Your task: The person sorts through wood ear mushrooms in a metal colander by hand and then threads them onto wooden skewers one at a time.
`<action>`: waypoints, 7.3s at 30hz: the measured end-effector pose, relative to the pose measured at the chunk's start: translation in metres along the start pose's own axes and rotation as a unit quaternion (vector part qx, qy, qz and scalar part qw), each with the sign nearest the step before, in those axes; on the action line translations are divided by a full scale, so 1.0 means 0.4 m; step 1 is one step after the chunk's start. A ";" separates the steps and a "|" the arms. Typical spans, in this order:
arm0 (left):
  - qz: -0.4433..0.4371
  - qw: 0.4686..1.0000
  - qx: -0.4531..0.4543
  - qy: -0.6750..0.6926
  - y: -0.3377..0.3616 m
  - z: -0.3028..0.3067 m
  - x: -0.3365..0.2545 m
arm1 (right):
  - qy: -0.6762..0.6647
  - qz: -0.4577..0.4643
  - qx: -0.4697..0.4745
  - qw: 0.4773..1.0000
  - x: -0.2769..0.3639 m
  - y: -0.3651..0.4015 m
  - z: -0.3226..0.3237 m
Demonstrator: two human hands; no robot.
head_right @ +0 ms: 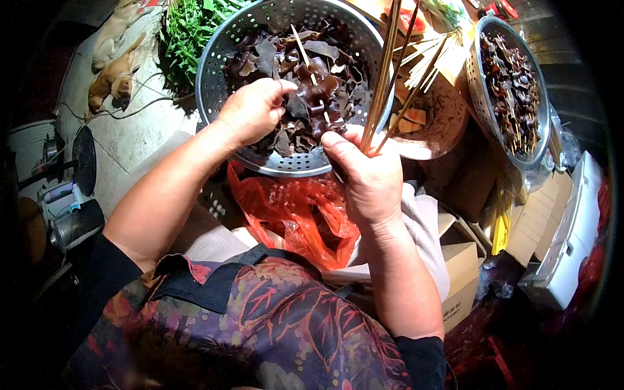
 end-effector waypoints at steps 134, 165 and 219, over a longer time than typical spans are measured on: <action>0.236 0.614 0.147 0.738 -0.025 0.100 -0.018 | 0.098 -0.031 0.051 0.993 -0.009 0.024 0.001; 0.119 0.805 -0.127 0.567 -0.019 0.089 -0.025 | 0.139 0.017 0.042 0.989 -0.022 0.038 -0.003; 0.224 0.691 0.214 0.653 0.026 0.098 -0.065 | 0.048 -0.031 0.038 0.998 -0.018 0.023 0.002</action>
Point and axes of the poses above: each hand's wrist, its own y-axis away from the middle knuckle, its own z-axis out of the back of the hand, x = y × z, the point moved 2 cm from there along -y, towards the middle knuckle, and after that the axes turned 15 degrees about z, right-handed, at the moved point
